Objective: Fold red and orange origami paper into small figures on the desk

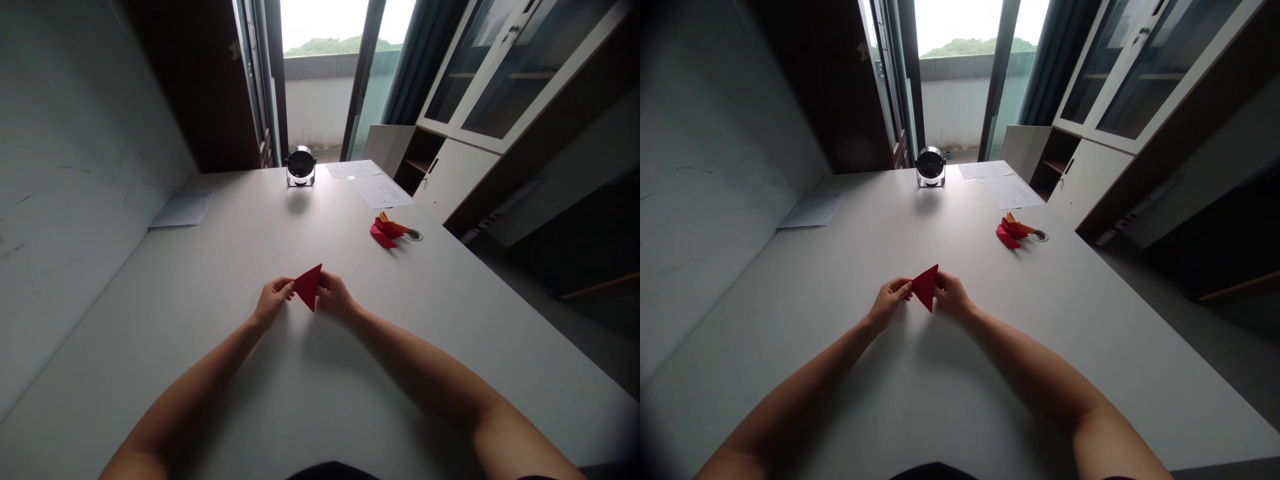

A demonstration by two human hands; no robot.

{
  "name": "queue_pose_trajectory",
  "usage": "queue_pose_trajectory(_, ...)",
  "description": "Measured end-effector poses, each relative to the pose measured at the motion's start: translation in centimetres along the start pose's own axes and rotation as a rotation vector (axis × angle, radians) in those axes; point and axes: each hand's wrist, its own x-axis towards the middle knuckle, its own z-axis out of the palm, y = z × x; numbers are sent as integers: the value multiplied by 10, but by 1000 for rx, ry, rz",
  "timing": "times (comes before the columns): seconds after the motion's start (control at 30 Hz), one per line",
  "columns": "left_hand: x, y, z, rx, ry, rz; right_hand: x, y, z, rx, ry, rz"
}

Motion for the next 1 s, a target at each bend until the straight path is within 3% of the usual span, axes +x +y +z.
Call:
queue_pose_trajectory(0.47, -4, 1, 3, 146, -6, 107, -2, -9, 2, -77, 2, 27)
queue_pose_trajectory(0.73, -19, 17, 10, 540, 158, 441, -2, -8, 2, -170, 100, 40)
queue_pose_trajectory(0.83, -24, 17, 8, 654, 254, 643, -3, -11, 1, -196, 137, 57)
queue_pose_trajectory(0.93, -26, 14, 7, 817, 272, 870, -3, -14, 2, -230, 164, 64)
queue_pose_trajectory(1.0, -27, 13, 7, 915, 276, 905, -3, -16, 2, -248, 166, 65)
